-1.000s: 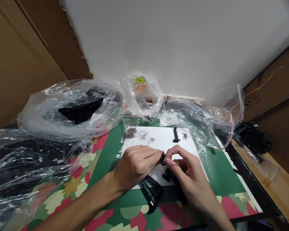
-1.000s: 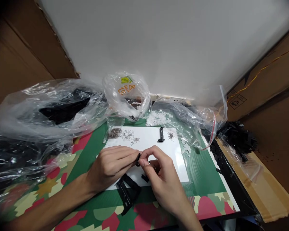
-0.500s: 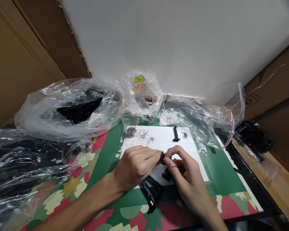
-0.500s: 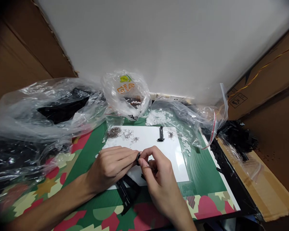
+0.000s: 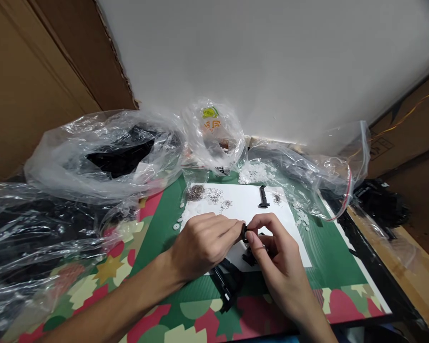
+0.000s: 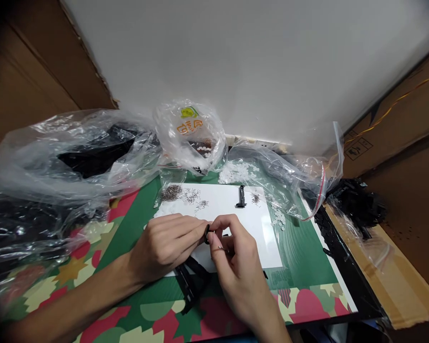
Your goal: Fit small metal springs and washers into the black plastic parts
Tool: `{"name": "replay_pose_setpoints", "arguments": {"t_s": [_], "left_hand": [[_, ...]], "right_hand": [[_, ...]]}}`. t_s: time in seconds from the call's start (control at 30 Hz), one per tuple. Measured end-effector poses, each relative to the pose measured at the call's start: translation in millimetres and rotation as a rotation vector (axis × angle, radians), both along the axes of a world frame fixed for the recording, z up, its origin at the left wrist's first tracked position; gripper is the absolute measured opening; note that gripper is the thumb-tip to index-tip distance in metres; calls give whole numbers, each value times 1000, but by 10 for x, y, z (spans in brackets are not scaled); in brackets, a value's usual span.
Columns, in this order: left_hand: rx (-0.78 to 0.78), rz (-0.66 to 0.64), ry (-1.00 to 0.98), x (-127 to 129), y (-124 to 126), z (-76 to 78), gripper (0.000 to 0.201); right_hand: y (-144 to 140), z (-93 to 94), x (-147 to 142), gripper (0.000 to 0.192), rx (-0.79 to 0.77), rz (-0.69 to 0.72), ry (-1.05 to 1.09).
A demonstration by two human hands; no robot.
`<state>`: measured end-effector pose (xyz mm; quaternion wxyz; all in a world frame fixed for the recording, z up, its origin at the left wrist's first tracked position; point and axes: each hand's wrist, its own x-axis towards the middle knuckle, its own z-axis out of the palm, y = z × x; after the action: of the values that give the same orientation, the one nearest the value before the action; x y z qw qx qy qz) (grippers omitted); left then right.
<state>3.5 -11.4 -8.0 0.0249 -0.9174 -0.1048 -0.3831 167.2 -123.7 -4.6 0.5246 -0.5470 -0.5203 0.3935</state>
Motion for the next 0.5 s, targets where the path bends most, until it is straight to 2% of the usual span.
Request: {"name": "replay_pose_setpoints", "arguments": {"t_s": [0.23, 0.4, 0.5], "left_hand": [[24, -8, 0, -10, -14, 4, 21], [5, 1, 10, 6, -37, 13, 26], [-67, -75, -34, 24, -85, 30, 29]], "right_hand": [[13, 18, 14, 8, -4, 23, 62], [3, 51, 38, 13, -34, 44, 90], [-3, 108, 186, 16, -40, 64, 97]]}}
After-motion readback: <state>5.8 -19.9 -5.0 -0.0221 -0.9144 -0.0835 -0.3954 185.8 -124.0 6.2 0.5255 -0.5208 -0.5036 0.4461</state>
